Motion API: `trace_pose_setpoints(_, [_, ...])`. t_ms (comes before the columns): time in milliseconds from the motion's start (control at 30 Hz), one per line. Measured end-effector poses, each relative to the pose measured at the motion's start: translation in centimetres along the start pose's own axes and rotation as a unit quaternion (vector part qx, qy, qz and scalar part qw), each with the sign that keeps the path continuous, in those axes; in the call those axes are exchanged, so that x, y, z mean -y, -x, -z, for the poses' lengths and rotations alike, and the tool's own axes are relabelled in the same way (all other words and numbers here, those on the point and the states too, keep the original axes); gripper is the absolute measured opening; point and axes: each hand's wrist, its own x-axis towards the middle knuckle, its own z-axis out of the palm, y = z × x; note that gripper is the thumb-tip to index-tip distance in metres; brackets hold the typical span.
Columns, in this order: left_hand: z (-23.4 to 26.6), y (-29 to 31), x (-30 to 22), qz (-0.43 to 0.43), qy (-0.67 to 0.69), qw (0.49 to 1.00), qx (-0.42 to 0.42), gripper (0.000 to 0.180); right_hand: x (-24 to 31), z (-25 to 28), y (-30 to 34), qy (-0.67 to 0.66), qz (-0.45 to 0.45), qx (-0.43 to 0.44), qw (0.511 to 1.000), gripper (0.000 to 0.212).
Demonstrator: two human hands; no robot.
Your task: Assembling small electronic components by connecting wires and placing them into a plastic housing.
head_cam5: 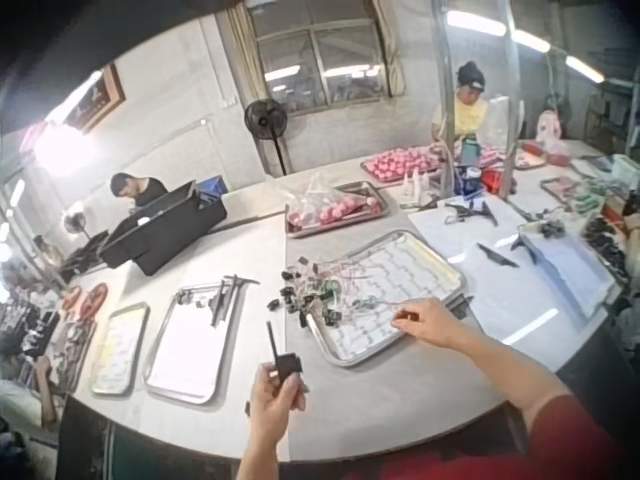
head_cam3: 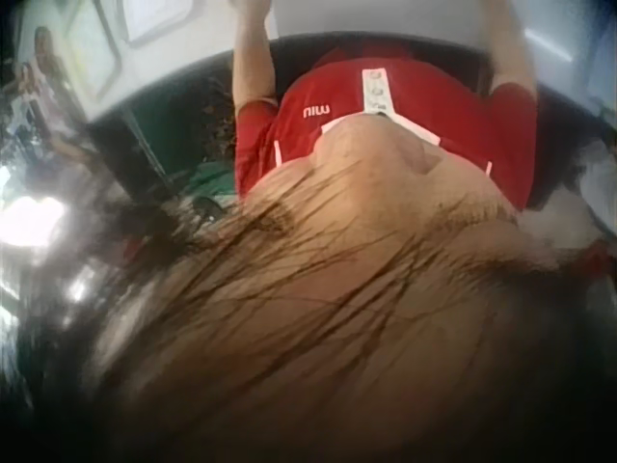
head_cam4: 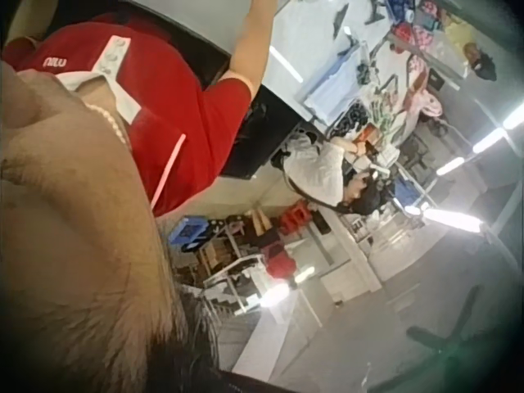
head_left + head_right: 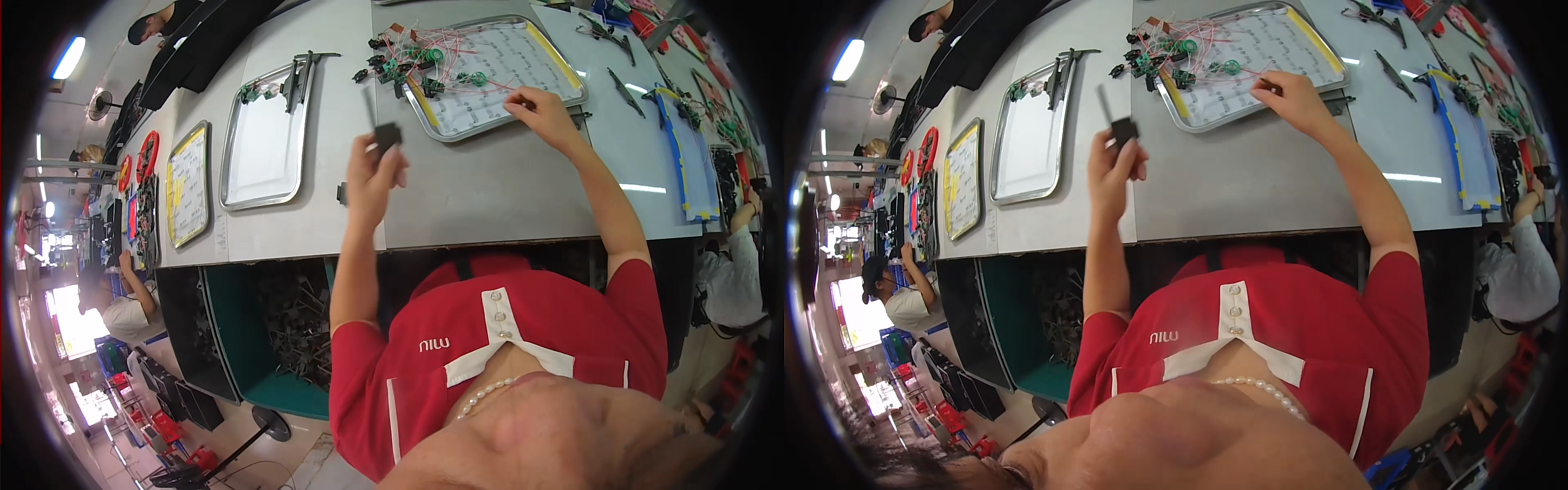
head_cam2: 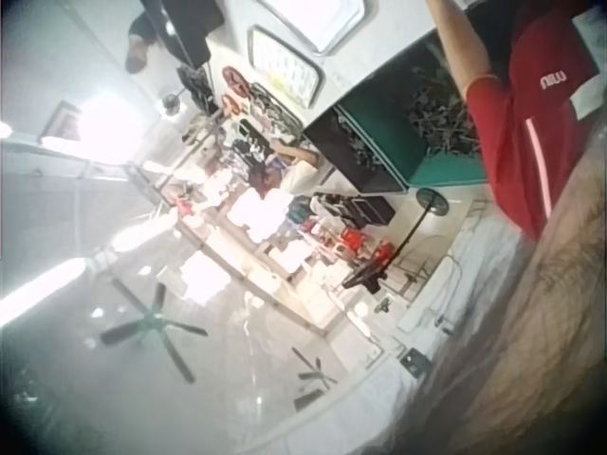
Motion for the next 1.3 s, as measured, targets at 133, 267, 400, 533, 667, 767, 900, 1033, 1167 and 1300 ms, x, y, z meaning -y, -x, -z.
trace_pose_setpoints(133, [-4.1,-4.3,0.6,-0.020,0.188,0.982,-0.009,0.025,0.4,-3.2,-4.4,0.015,0.019,0.036,0.999,0.020])
trace_pose_setpoints(267, [-4.9,-5.7,2.8,-0.053,0.224,0.970,-0.083,0.018,2.1,-7.3,-6.7,0.102,0.110,-0.026,0.988,0.027])
trace_pose_setpoints(400, [-4.4,-5.4,3.3,-0.011,0.240,0.966,-0.092,0.020,2.2,-10.4,-7.8,0.260,0.191,-0.134,0.937,0.032])
trace_pose_setpoints(533, [-4.2,-5.5,3.2,-0.022,0.240,0.965,-0.101,0.021,0.2,-8.5,-9.3,0.251,0.155,-0.080,0.952,0.030])
trace_pose_setpoints(667, [-3.9,-5.6,4.0,0.023,0.250,0.966,-0.064,0.022,-1.0,-5.0,-10.4,0.106,-0.008,-0.050,0.993,0.032])
trace_pose_setpoints(767, [-4.4,-6.4,4.4,0.037,0.243,0.966,-0.084,0.020,-1.4,-4.1,-11.1,0.015,-0.114,-0.010,0.993,0.035])
trace_pose_setpoints(900, [-3.9,-8.2,4.4,0.079,0.277,0.953,-0.093,0.018,-0.8,-4.3,-10.7,0.037,0.013,0.056,0.998,0.032])
trace_pose_setpoints(1033, [-4.5,-10.0,4.7,0.046,0.244,0.965,-0.087,0.016,-0.9,-4.6,-10.7,-0.031,-0.012,0.139,0.990,0.025])
trace_pose_setpoints(1167, [-5.0,-11.7,5.9,-0.031,0.169,0.981,-0.092,0.015,-2.1,-3.9,-12.7,0.039,0.006,0.006,0.999,0.023])
trace_pose_setpoints(1300, [-5.5,-12.0,7.1,-0.045,0.040,0.996,-0.063,0.015,-2.8,-4.5,-14.5,0.040,-0.027,0.047,0.998,0.023])
